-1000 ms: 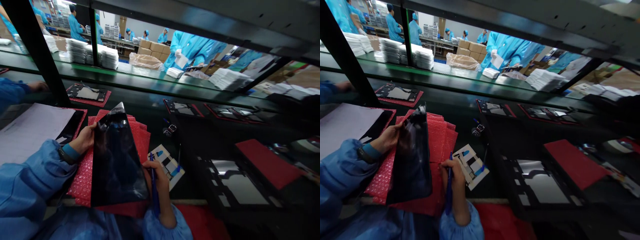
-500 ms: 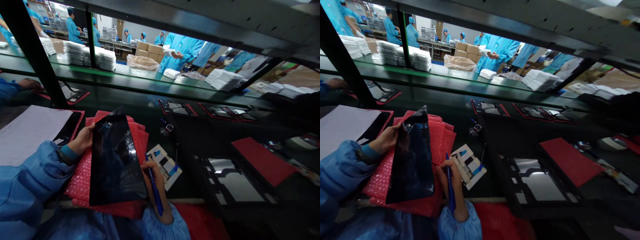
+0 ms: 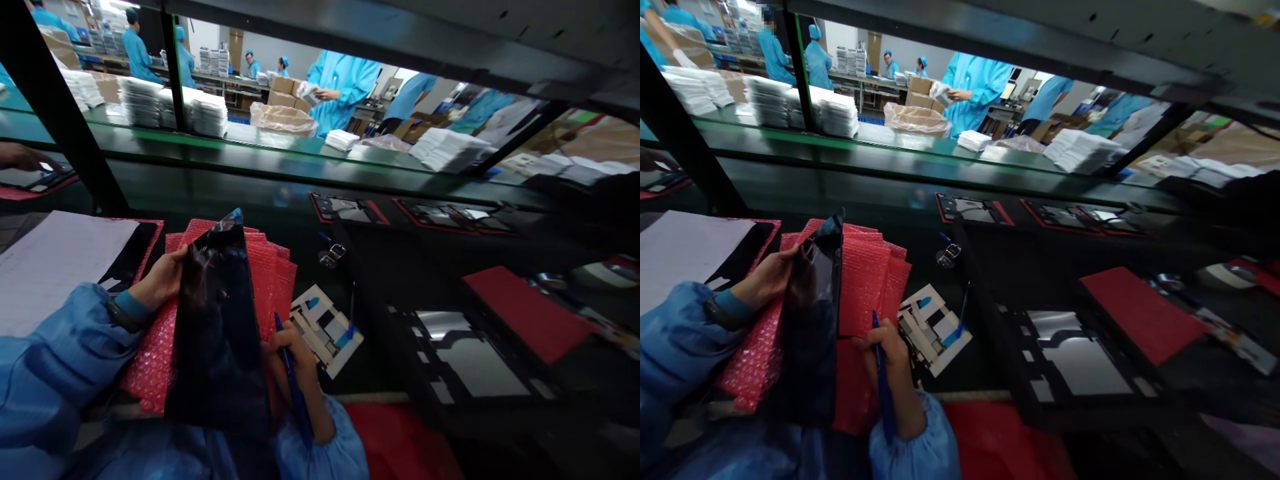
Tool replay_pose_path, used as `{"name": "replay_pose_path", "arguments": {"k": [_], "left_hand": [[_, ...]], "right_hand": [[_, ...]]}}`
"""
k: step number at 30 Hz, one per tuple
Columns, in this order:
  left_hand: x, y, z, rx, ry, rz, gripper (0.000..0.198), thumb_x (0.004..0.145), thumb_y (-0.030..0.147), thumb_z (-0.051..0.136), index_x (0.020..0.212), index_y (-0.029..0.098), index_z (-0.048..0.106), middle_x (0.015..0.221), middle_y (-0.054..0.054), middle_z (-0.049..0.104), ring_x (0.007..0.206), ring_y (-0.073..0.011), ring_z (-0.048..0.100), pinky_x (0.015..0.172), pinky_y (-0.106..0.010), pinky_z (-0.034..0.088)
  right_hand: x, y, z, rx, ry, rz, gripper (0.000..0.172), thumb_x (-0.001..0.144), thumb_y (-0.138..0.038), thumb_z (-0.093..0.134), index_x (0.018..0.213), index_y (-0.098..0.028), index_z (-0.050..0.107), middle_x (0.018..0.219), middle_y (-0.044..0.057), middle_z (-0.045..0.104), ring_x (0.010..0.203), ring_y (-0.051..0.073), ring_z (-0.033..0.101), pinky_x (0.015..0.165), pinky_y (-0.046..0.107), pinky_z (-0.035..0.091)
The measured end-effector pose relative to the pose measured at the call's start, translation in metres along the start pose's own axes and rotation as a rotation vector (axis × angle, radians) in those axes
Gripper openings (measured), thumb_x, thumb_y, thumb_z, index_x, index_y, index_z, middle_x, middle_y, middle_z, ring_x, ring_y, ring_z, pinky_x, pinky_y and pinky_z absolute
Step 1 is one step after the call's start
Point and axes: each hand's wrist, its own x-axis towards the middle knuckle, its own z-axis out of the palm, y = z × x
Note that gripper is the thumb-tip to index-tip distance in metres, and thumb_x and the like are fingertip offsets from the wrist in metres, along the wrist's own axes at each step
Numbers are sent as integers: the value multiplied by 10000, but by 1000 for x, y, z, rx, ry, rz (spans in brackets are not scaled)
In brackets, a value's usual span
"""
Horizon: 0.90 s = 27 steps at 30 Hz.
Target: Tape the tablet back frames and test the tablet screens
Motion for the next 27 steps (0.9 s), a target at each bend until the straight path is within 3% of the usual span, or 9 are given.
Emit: {"name": "replay_pose_path", "arguments": {"k": [6,9,15,22,25,27], "left_hand": [[-4,0,4,67,19,-15,313,936,191,325,871,175,631,542,-43,690,472,-178,674,487,-239,564],[-7,1,5,96,11,-32,315,929,178,328,840,177,630,522,-21,684,465,-165,666,486,-234,564],[-8,1,2,145,-12,-15,269,916,175,390,808,206,635,548,40,702,519,-147,664,632,-260,581],[-10,1,3,205,12,-10,270,931,229,386,799,231,622,581,65,709,551,-135,643,583,-250,548],[-8,4,0,245,74,16,237,925,208,393,919,206,629,580,72,703,623,-126,650,561,-223,536],[-5,6,-4,318,121,30,330,926,133,315,1047,175,619,601,72,712,690,-108,660,557,-194,525]], "right_hand": [[1,9,6,3,16,-131,172,844,-196,539,686,-225,477,605,-65,485,493,84,462,468,208,358],[0,9,5,2,-11,-137,153,830,-137,522,709,-222,483,625,-61,500,502,80,473,487,205,370],[-2,7,4,29,-6,-92,168,817,-123,535,701,-220,461,627,-70,449,496,64,431,471,188,335],[-3,0,-1,150,-30,132,230,813,-284,630,681,-216,454,627,-64,449,537,73,423,522,205,347],[-1,-2,-4,242,-50,246,294,751,-367,697,681,-217,453,616,-69,458,518,72,410,505,213,331],[1,-4,-8,340,-92,309,342,691,-410,747,719,-223,462,621,-76,462,511,71,402,491,214,322]]}}
